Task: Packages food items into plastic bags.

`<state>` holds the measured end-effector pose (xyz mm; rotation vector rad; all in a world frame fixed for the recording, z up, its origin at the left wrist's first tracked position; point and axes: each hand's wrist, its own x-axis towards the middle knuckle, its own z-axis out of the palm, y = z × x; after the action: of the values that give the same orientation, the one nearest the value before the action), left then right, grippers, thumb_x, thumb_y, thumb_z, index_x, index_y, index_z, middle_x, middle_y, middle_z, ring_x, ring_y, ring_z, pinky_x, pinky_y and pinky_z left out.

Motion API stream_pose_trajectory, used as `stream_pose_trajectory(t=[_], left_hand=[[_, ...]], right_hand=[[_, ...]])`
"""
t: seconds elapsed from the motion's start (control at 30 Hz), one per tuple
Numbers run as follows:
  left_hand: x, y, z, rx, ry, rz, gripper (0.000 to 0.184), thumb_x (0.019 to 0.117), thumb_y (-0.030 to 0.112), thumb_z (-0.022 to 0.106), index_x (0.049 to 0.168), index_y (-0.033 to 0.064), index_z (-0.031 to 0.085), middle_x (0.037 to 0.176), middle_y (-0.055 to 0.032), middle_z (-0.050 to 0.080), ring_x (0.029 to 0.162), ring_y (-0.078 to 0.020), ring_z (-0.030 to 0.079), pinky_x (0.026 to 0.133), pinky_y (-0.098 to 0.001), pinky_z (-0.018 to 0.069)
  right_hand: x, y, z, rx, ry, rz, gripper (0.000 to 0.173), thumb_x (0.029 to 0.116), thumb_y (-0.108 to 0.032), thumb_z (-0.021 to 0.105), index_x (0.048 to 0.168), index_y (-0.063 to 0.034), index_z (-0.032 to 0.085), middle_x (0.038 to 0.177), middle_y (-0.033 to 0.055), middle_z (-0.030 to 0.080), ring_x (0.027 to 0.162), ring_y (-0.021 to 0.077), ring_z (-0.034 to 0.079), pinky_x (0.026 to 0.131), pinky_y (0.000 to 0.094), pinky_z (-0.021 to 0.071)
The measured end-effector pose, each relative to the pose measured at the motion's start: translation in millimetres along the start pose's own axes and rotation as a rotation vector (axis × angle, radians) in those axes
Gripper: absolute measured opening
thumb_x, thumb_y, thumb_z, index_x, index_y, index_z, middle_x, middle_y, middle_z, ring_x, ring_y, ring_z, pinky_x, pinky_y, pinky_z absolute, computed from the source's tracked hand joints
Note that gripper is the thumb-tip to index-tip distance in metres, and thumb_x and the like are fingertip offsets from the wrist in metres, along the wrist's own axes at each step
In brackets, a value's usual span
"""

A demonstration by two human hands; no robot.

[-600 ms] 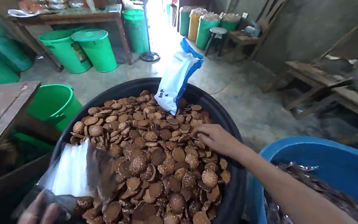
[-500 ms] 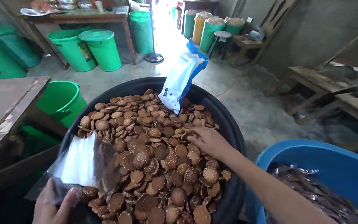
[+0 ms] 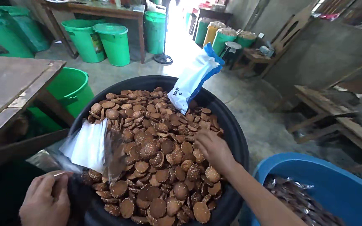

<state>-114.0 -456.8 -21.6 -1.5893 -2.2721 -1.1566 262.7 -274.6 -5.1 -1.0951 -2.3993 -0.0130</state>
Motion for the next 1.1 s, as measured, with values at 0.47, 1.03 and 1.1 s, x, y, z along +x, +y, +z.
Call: stream_pose_trajectory(t=[0.47,1.03,1.1], left_hand=[[72,158,54,-1.210,-0.278,-0.346,0.038,0.1093,0.016,0.034,0.079,0.0176,0.057,0.060,0.0112,0.051,0.050,0.0011,0.047,0.048,-0.0139,0.0417],[52,215,94,-0.042,-0.855,0.614,0.028,0.1028,0.010,0.052,0.122,-0.0029,0.068,0.126,-0.0198,0.067,0.125,-0.0361,0.060,0.110,-0.0473,0.0428],[54,222,97,-0.133,-0.951,0.459,0.037,0.1007,0.019,0.062,0.128,-0.0050,0.062,0.134,-0.0228,0.061,0.128,-0.0348,0.057,0.111,-0.0460,0.0428]], right_hand=[[47,-17,-25,0.354,-0.426,0.313,0.042,0.1097,-0.025,0.044,0.134,0.0055,0.059,0.135,0.0262,0.061,0.129,0.0377,0.058,0.112,0.0523,0.0418],[-31,-42,-42,1.313,0.221,0.769,0.036,0.1030,-0.003,0.045,0.138,0.0034,0.046,0.119,0.0108,0.062,0.097,0.0169,0.070,0.086,0.0348,0.0620],[-30,-47,-52,1.235,0.211,0.638,0.044,0.0933,0.003,0.052,0.137,0.0067,0.048,0.126,0.0116,0.063,0.106,0.0140,0.069,0.092,0.0303,0.0600]])
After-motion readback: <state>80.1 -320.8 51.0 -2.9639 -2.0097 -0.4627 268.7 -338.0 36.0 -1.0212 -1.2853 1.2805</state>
